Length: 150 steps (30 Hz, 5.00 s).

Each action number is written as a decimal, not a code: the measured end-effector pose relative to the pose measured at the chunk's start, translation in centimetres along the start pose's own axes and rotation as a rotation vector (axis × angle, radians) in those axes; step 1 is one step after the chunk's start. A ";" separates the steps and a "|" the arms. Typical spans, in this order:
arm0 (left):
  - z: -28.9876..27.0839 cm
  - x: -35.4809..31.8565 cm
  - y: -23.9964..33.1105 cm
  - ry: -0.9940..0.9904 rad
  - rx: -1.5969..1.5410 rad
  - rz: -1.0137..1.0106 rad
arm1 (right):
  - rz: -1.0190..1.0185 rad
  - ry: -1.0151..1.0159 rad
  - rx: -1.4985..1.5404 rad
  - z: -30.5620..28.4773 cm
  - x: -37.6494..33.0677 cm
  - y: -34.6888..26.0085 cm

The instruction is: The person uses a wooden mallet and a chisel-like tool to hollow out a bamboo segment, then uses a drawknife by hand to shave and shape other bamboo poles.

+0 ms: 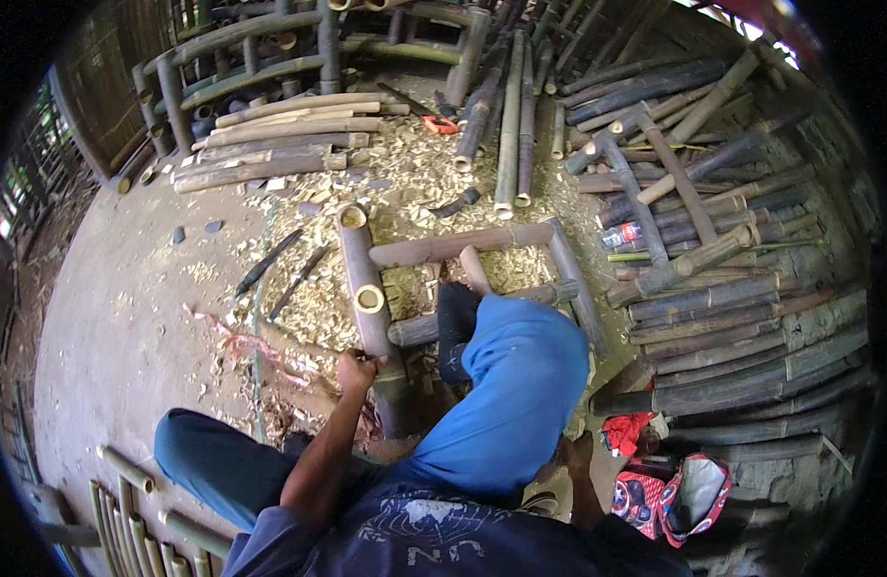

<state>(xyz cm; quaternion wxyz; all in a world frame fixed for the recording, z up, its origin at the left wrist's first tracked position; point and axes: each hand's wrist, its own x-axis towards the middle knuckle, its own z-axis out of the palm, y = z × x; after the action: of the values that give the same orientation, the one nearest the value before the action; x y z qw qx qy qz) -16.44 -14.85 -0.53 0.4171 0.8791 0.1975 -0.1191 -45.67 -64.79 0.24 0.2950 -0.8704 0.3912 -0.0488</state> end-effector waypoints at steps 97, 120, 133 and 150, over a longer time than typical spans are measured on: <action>-4.4 13.9 14.0 -0.034 -0.470 0.483 | -1.394 -1.040 -0.795 27.7 11.6 -62.3; -7.5 13.3 15.8 -1.145 -0.006 0.452 | 0.003 -1.155 -0.528 26.9 7.6 -47.9; -5.4 10.8 14.3 -0.482 -0.256 0.385 | -0.226 -1.426 -0.348 27.3 9.7 -51.9; -15.8 -0.6 5.6 -0.453 -0.552 0.275 | -0.014 -1.365 0.151 18.4 0.0 -61.5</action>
<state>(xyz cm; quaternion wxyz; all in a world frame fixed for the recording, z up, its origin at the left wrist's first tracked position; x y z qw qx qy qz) -13.74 -5.91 13.41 0.6833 0.7035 0.0053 -0.1956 0.25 -24.12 19.03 0.5351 -0.6857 0.1077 0.4816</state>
